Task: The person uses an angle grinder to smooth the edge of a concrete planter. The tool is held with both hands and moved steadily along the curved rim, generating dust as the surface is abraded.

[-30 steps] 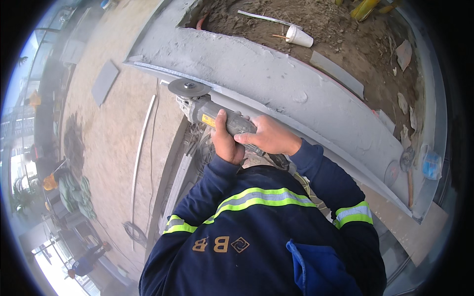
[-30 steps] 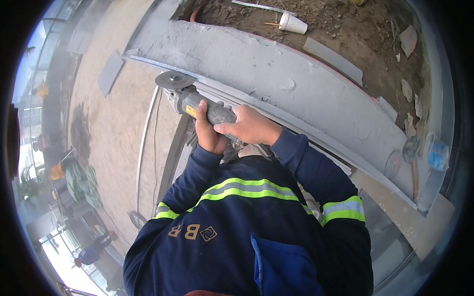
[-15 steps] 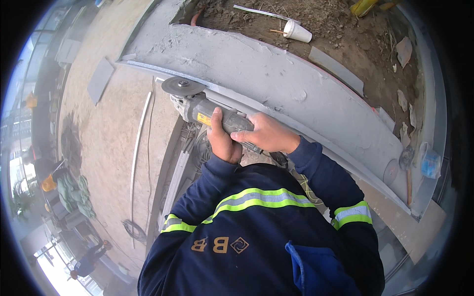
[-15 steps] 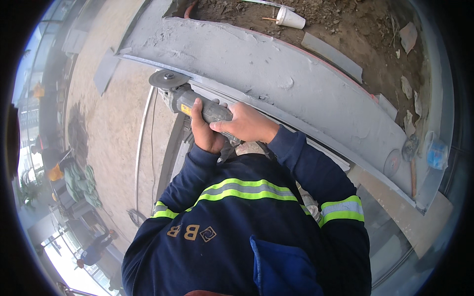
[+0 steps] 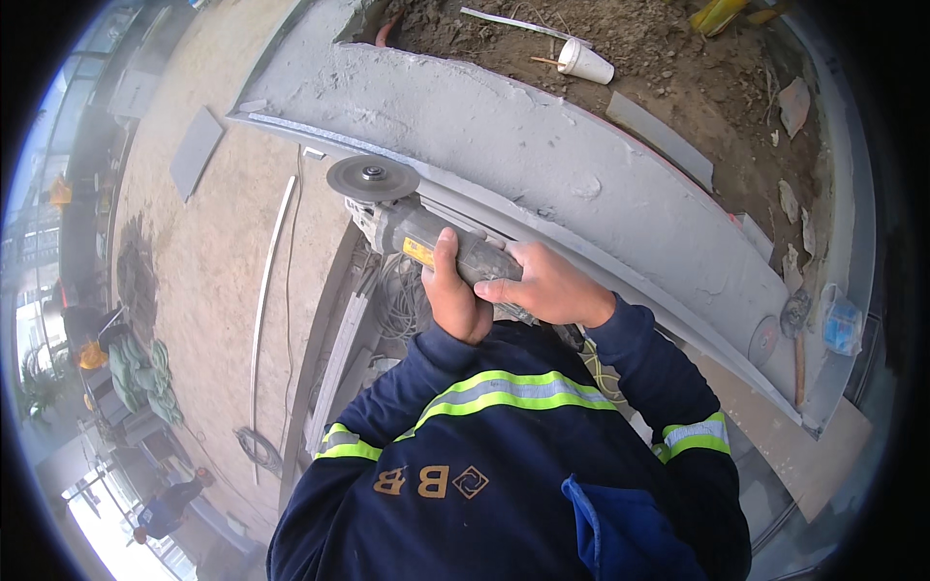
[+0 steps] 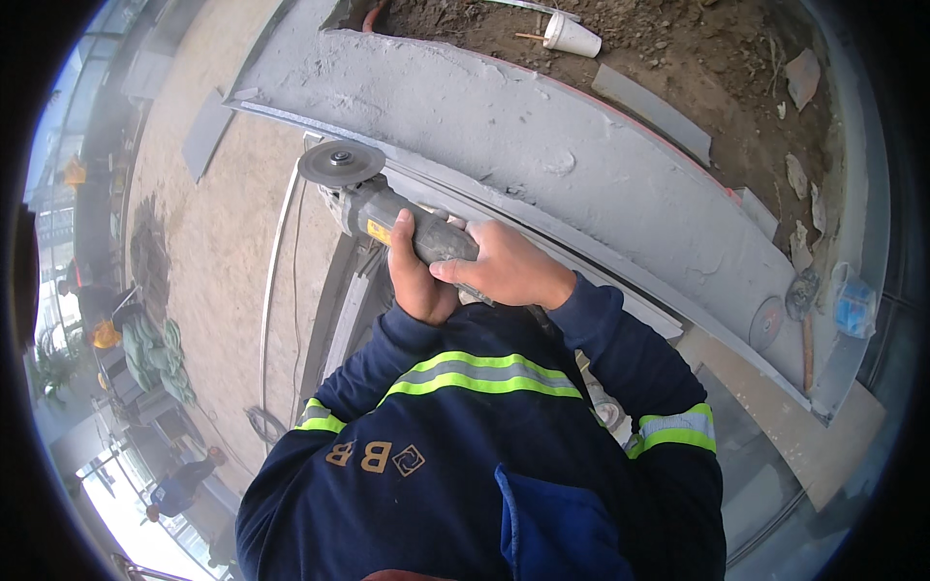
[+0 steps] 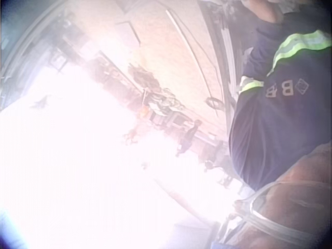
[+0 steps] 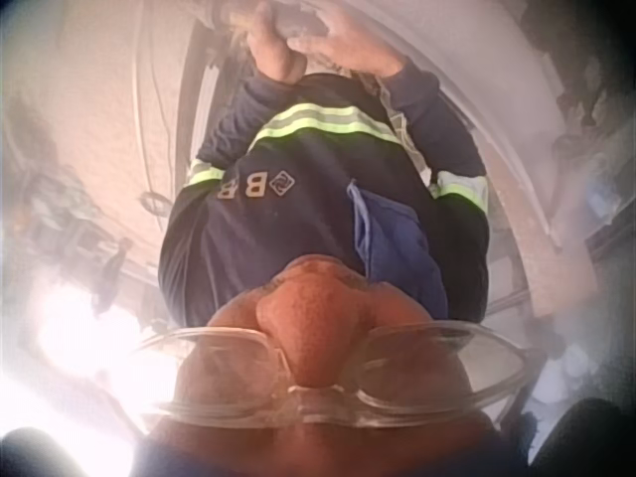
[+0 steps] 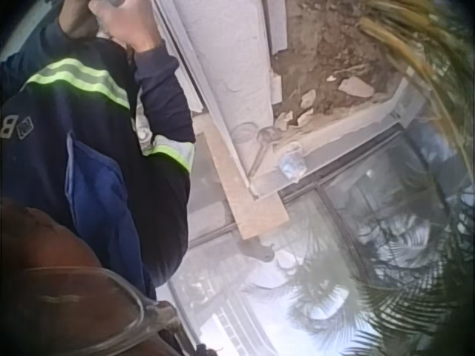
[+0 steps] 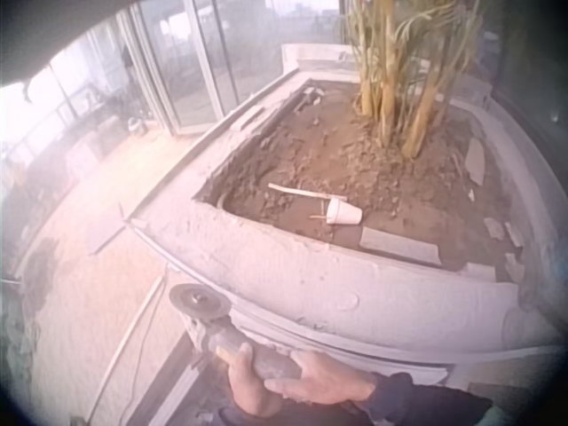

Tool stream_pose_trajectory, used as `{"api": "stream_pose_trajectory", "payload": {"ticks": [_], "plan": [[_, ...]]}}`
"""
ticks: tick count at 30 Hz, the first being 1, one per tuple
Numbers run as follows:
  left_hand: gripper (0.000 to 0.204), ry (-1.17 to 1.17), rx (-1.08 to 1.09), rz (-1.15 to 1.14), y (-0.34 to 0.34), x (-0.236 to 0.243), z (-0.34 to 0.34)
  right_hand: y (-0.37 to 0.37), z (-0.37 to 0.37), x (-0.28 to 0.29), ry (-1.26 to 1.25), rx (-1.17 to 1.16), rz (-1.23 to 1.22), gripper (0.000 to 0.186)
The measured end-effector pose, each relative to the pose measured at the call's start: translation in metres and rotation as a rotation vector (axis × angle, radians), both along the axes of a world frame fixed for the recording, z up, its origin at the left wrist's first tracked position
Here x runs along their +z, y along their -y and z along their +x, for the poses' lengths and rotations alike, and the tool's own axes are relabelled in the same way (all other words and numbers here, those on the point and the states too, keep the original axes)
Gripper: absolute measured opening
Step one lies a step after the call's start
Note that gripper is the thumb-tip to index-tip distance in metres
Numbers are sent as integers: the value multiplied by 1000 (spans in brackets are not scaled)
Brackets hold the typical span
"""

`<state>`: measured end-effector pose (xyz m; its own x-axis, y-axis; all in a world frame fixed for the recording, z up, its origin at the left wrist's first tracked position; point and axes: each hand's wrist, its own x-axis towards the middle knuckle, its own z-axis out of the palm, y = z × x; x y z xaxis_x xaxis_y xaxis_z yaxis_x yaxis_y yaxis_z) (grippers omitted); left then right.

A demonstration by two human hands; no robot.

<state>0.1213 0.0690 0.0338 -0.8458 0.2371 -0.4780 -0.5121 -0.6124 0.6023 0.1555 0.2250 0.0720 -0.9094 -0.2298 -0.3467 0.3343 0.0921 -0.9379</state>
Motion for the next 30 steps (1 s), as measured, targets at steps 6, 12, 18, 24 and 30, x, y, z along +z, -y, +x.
{"api": "stream_pose_trajectory", "payload": {"ticks": [6, 12, 18, 24, 30], "plan": [[49, 22, 32, -72, 8, -18, -29, 12, -28, -10, -78, -63, 12, 53], [50, 38, 4, -61, 10, -15, -36, 15, -36, -6, 2, -18, 0, 52], [44, 44, 12, -20, -1, 0, 3, 0, -1, 16, 14, -27, 8, 54], [44, 33, 47, -59, -2, 3, -4, 1, -9, 19, 33, 10, 2, 56], [43, 95, 62, -51, 3, -10, -32, 12, -31, -8, -5, 0, -97, 55]]}}
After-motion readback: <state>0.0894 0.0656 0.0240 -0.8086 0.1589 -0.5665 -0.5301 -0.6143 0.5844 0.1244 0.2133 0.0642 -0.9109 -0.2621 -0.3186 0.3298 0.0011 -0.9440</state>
